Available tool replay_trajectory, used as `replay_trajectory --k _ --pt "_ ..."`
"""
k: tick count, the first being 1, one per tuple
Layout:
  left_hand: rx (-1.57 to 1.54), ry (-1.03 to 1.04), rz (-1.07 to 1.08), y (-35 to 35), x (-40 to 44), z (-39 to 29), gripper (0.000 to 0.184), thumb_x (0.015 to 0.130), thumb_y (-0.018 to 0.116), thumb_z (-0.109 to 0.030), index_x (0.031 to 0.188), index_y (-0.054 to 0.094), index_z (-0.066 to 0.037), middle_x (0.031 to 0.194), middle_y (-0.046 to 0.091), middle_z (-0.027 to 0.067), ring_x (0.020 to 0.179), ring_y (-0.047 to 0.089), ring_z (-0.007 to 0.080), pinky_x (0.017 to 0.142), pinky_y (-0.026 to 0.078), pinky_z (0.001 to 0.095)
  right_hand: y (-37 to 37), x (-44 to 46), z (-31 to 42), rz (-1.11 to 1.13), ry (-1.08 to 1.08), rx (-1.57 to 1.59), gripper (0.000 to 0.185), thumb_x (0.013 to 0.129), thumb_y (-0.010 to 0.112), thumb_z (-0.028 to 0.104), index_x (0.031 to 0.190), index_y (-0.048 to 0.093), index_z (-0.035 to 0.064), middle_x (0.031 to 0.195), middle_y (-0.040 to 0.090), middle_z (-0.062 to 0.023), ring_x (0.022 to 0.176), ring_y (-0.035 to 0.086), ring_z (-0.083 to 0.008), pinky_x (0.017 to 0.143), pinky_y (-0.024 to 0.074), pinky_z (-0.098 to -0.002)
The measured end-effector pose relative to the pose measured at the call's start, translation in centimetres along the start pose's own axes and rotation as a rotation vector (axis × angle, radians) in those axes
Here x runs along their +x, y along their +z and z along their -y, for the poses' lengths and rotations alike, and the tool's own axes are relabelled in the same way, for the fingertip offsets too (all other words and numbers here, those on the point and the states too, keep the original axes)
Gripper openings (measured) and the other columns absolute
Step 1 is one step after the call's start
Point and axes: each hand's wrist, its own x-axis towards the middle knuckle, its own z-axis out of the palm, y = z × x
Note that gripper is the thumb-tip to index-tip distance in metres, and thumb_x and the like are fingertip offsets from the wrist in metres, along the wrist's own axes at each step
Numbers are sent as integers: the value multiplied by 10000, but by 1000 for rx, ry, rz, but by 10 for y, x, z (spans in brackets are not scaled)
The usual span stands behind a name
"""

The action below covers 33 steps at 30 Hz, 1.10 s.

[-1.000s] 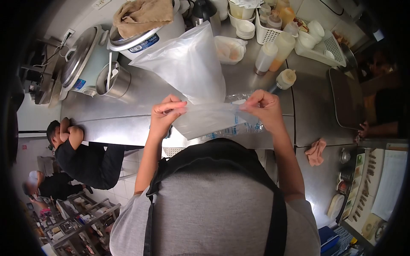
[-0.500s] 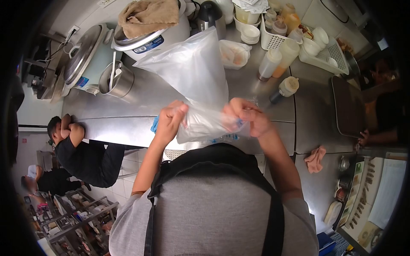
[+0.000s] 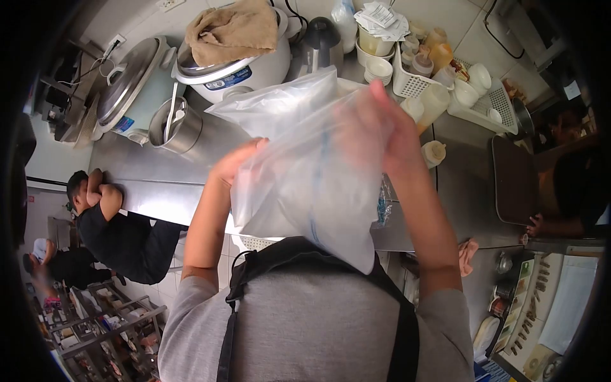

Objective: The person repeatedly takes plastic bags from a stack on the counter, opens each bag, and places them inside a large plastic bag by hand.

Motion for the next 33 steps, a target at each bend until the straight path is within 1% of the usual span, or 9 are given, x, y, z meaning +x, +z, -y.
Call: replay_trajectory --k 3,7,9,12,16,22,25,29,33 --pt "-584 91 -120 -20 18 -7 356 950 485 -309 1113 586 -9 1020 618 72 855 590 144 717 500 258 23 41 11 -759 -177 -109 351 987 373 397 869 557 123 671 531 -8 505 465 -111 478 424 -263" --pt "-704 83 -317 -21 41 -4 313 968 435 -278 1054 593 -22 900 601 46 772 575 119 645 481 252 -91 33 12 -186 -3 66 276 954 483 369 1035 574 121 703 549 59 510 494 -47 437 434 -189" --pt "-760 78 -415 -25 54 0 303 977 411 -263 1024 597 -28 840 592 32 731 568 106 609 472 249 -103 33 -5 -658 -15 42 274 954 488 358 1043 575 115 711 558 55 491 483 -42 437 433 -193" --pt "-956 152 166 -89 81 79 326 984 383 -272 1074 577 -25 901 611 51 813 593 120 649 497 254 -110 23 -27 -1022 76 74 264 966 462 313 1015 591 88 743 604 28 440 445 -30 396 421 -185" --pt "-839 78 -51 -88 78 125 345 977 390 -267 1171 529 -18 1108 606 114 1005 591 194 777 531 326 -161 -19 -46 -668 300 71 296 977 434 330 993 575 70 669 577 21 341 360 -47 379 374 -200" --pt "-775 -168 -377 -55 92 190 397 964 409 -292 1233 481 -10 1200 577 130 1108 559 234 924 487 392 -211 -53 -92 -1017 343 -50 298 984 399 299 866 549 71 543 492 31 300 263 -68 340 294 -224" --pt "-746 -173 -524 -42 85 183 380 965 402 -276 1224 485 -11 1194 582 117 1096 566 219 928 482 382 -210 -68 -103 -913 207 -79 303 980 397 300 985 582 61 566 482 26 351 304 -50 366 296 -212" --pt "-828 98 -627 -25 66 170 305 942 462 -229 1185 514 -53 1116 614 62 1034 591 231 824 515 404 -147 -64 -122 -1216 -168 -490 286 965 419 169 1195 554 67 672 545 -11 460 384 -41 417 333 -211" --pt "-17 100 -758 -5 57 168 241 885 507 -180 1051 599 -33 955 658 124 886 631 255 774 483 406 -145 -74 -150 -1185 -263 -1199 374 929 430 36 1290 507 92 851 640 -83 604 557 -144 567 458 -271"
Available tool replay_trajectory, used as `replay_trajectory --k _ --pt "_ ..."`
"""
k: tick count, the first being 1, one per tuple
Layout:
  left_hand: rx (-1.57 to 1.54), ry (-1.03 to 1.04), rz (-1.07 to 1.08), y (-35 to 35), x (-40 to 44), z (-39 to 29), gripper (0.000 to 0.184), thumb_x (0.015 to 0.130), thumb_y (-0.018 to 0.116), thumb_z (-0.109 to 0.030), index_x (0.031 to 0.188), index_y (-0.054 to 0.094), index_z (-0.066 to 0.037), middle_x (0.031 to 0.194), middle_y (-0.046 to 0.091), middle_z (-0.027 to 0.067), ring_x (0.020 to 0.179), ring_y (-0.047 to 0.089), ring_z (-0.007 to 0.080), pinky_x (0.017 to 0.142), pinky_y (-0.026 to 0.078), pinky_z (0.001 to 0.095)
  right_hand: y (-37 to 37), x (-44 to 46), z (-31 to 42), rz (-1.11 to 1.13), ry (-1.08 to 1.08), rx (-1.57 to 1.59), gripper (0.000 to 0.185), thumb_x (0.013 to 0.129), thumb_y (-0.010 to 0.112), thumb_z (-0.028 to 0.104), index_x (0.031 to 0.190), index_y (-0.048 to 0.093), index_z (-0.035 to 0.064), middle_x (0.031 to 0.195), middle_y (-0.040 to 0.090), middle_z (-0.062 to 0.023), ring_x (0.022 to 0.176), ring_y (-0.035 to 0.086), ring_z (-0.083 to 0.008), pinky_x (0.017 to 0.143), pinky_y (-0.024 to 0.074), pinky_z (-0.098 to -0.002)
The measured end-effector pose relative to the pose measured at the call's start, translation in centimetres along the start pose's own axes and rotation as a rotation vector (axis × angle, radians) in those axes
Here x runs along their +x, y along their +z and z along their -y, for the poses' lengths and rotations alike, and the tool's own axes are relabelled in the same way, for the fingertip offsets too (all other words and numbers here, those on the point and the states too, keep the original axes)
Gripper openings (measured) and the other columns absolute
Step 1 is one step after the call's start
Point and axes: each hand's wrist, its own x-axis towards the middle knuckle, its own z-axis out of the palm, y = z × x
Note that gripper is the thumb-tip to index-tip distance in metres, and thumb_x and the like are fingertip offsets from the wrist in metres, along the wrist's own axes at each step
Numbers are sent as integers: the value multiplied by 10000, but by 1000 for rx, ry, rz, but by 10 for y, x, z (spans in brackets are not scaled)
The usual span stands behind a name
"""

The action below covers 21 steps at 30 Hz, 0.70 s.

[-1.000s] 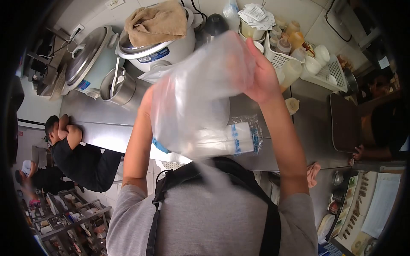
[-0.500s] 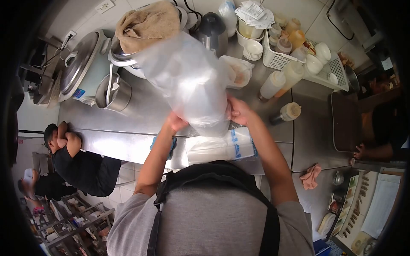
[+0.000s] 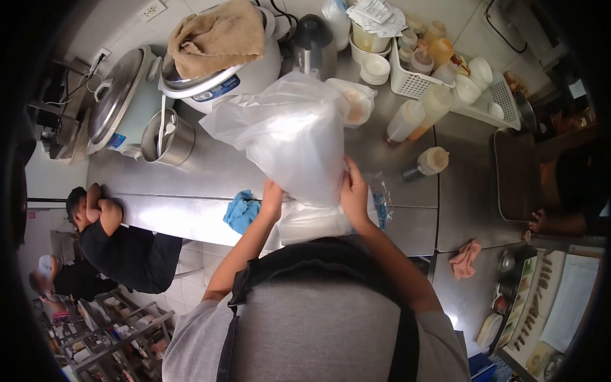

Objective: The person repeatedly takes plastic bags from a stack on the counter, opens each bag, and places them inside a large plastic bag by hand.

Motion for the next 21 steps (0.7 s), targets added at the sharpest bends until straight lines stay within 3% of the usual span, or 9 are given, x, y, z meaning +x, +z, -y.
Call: replay_trajectory --k 2,4,8,14,17,20,21 --pt "409 261 14 1 3 17 202 839 510 -132 957 638 -29 846 661 170 783 639 285 764 461 393 6 2 -19 -9 -108 -199 393 915 438 14 1295 498 97 922 658 -135 687 617 -235 655 490 -316" --pt "746 311 74 -1 5 19 220 797 502 -90 948 646 -18 884 653 170 841 617 311 779 455 389 7 7 -31 21 -136 -368 403 906 452 26 1302 484 98 972 653 -190 782 645 -329 729 493 -358" --pt "1316 461 163 -1 10 22 282 733 509 -60 976 646 -26 911 645 163 873 592 335 798 441 400 12 14 -39 89 -69 -425 387 901 465 66 1285 496 105 928 621 -249 810 627 -389 722 483 -406" --pt "1296 703 -61 4 37 24 299 719 526 -59 991 645 -33 919 647 151 927 582 329 861 404 447 30 41 -41 145 71 -633 379 902 439 104 1275 499 141 894 617 -252 814 617 -402 713 474 -460" --pt "1341 659 -32 -2 53 32 315 703 528 -51 995 644 -29 913 648 149 927 581 345 876 400 436 40 52 -45 119 54 -613 407 895 446 111 1295 486 174 918 614 -249 831 612 -397 715 475 -462" --pt "1435 333 135 -5 45 16 294 766 512 -62 1029 637 -14 972 637 150 964 570 338 895 398 425 29 42 -35 145 1 -646 455 882 471 104 1327 464 198 989 613 -219 894 610 -365 736 480 -434" --pt "1276 469 48 -9 43 11 290 788 517 -92 1045 633 -26 957 620 159 951 564 336 872 409 426 19 34 -23 136 -72 -689 472 877 478 96 1338 456 198 1017 612 -203 910 612 -342 747 482 -415"
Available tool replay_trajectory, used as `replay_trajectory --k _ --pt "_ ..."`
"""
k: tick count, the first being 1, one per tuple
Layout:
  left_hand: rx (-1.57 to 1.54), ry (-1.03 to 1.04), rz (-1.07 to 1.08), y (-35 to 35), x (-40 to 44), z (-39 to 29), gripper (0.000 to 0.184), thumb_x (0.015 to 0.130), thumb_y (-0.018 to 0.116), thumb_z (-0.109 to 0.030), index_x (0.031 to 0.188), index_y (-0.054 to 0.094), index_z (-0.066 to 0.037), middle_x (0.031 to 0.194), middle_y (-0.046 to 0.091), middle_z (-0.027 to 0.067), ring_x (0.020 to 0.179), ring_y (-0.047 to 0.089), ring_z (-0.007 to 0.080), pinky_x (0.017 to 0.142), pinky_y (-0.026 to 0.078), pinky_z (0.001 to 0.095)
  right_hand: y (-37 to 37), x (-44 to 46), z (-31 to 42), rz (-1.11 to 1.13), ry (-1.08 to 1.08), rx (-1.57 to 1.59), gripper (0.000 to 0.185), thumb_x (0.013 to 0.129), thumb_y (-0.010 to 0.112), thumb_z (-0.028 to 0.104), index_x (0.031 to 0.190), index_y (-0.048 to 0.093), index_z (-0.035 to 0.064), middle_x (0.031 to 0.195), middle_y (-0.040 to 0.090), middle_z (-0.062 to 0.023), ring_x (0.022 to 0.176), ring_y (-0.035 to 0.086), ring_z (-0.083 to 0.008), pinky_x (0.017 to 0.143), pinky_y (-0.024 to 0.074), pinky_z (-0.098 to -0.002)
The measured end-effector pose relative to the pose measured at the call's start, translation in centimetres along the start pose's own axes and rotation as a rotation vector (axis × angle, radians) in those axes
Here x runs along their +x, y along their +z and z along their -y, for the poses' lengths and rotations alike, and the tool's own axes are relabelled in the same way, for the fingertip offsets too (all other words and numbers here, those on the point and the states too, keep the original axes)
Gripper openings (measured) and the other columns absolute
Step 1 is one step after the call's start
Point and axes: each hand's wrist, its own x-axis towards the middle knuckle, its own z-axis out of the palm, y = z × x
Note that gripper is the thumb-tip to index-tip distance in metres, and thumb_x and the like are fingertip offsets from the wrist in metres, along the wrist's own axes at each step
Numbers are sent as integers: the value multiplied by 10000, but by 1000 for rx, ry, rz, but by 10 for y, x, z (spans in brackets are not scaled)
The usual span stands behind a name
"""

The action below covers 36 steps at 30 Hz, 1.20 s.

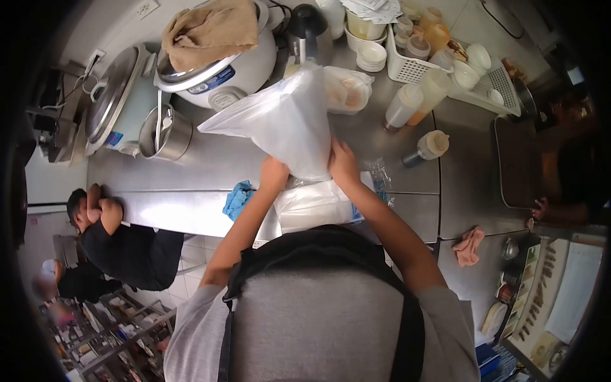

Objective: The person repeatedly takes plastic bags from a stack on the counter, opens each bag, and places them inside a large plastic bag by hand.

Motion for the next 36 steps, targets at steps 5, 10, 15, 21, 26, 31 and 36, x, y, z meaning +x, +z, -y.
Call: replay_trajectory --k 5,10,15,21,26,31,36 --pt "-268 -161 -296 -68 -62 27 372 817 623 -255 1152 627 -93 954 556 154 918 530 311 802 450 406 -121 -77 -87 -400 -236 365 333 925 461 124 1204 546 -36 1196 579 -113 948 544 -162 854 437 -299" --pt "136 -168 -28 -89 -119 83 396 707 746 -308 1025 692 -78 868 576 134 869 546 290 761 454 396 -239 -195 -235 -496 430 -983 439 813 578 199 1247 543 142 1210 550 -163 1032 553 -309 845 452 -436" --pt "-108 -291 -130 -73 -110 109 288 657 792 -263 780 685 -26 632 582 108 564 567 262 561 456 340 -247 -213 -247 -345 695 -565 497 782 610 230 1265 516 160 1197 549 -177 1088 534 -320 860 454 -458" --pt "-190 -336 -212 -87 -120 94 296 608 823 -225 705 627 -26 594 574 75 548 558 259 578 448 334 -264 -229 -282 -332 665 -785 327 769 658 302 1020 650 93 881 666 -143 791 623 -347 701 495 -383" --pt "14 -163 -408 -98 -121 63 266 587 831 -172 754 651 -67 744 603 82 717 579 263 675 460 349 -247 -184 -220 -368 492 -167 291 770 723 282 806 633 8 636 605 -75 571 556 -121 537 444 -292" --pt "-119 172 -263 -70 -114 -11 208 677 762 -220 873 726 -160 817 573 71 784 538 262 669 408 366 -196 -123 -138 -381 298 -20 288 724 752 250 803 654 -9 689 661 -104 597 607 -163 597 476 -314" --pt "-84 197 -159 -23 -115 -35 223 709 732 -254 915 734 -167 796 501 54 794 494 240 685 396 350 -160 -108 -132 -227 29 -200 259 728 711 178 898 660 -10 768 677 -108 646 635 -253 651 500 -337"
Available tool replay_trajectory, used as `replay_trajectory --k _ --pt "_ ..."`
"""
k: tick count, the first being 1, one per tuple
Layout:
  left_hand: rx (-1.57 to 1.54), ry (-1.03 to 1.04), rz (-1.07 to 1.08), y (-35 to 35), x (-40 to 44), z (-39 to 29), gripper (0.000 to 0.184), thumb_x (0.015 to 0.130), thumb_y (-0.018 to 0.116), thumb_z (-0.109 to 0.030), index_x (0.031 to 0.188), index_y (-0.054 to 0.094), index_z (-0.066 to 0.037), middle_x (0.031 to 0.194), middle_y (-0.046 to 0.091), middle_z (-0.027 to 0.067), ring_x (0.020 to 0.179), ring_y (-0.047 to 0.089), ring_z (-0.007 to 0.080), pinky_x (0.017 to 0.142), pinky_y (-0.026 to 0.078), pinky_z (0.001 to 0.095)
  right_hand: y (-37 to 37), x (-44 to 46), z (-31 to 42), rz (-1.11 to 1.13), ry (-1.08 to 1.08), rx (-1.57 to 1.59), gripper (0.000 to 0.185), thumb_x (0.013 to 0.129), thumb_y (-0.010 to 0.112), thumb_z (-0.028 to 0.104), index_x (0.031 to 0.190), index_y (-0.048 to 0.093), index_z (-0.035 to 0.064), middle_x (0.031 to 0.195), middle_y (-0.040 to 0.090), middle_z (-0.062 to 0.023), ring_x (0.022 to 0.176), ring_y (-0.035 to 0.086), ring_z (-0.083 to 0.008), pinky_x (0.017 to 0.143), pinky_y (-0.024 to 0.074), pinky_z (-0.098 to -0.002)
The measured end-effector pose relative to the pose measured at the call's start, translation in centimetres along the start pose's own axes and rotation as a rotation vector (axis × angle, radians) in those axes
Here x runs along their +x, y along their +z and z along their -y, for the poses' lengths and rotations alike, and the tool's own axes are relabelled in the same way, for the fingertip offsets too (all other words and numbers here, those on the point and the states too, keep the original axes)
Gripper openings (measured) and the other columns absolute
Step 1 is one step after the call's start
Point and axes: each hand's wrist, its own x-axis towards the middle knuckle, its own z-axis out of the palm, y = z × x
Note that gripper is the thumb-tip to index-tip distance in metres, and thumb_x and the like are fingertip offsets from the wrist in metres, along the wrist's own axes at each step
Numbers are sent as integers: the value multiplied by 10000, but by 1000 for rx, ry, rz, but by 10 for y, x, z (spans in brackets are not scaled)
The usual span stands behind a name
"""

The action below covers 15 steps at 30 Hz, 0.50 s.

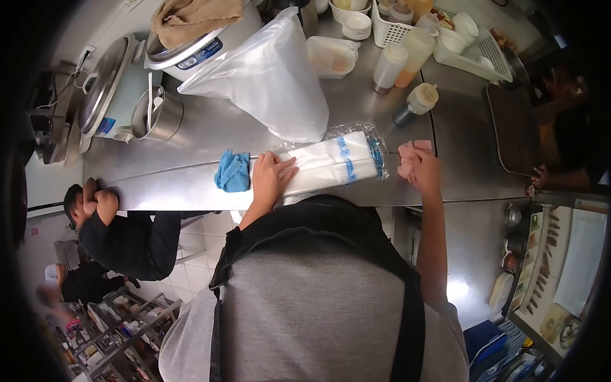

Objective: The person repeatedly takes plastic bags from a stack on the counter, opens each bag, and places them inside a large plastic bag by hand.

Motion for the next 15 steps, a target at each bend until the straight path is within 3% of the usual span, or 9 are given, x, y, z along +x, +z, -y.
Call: replay_trajectory --k 3,6,8,11,15 --pt "-40 -7 4 0 -3 2 144 672 743 -181 808 717 -138 811 507 55 806 492 247 695 404 358 -22 8 26 398 254 4 416 704 723 183 1090 629 61 1006 669 -91 899 625 -301 794 477 -379" --pt "-113 69 -77 -6 4 -5 85 658 737 -118 720 679 -115 838 548 50 816 517 243 703 423 354 -19 8 102 228 -278 -298 627 664 758 232 1244 541 129 1202 586 -94 1138 508 -314 940 389 -430" --pt "-217 83 -80 -7 8 -7 97 654 727 -84 716 656 -106 821 571 42 787 537 236 686 436 349 11 5 130 296 -439 101 746 623 798 291 1289 504 133 1285 513 -138 1235 391 -348 1000 310 -463" --pt "-396 -39 48 -14 14 -11 202 646 715 -50 825 641 -108 745 577 28 695 550 224 632 444 339 38 10 144 298 -691 -10 657 594 805 274 1185 572 102 1138 594 -99 1115 493 -301 973 350 -421" --pt "-465 -220 135 -58 32 -25 478 628 718 -14 1075 613 -147 660 533 20 587 512 195 572 424 309 36 35 131 607 -486 259 445 599 821 246 988 681 80 890 659 -71 846 602 -213 838 437 -342"
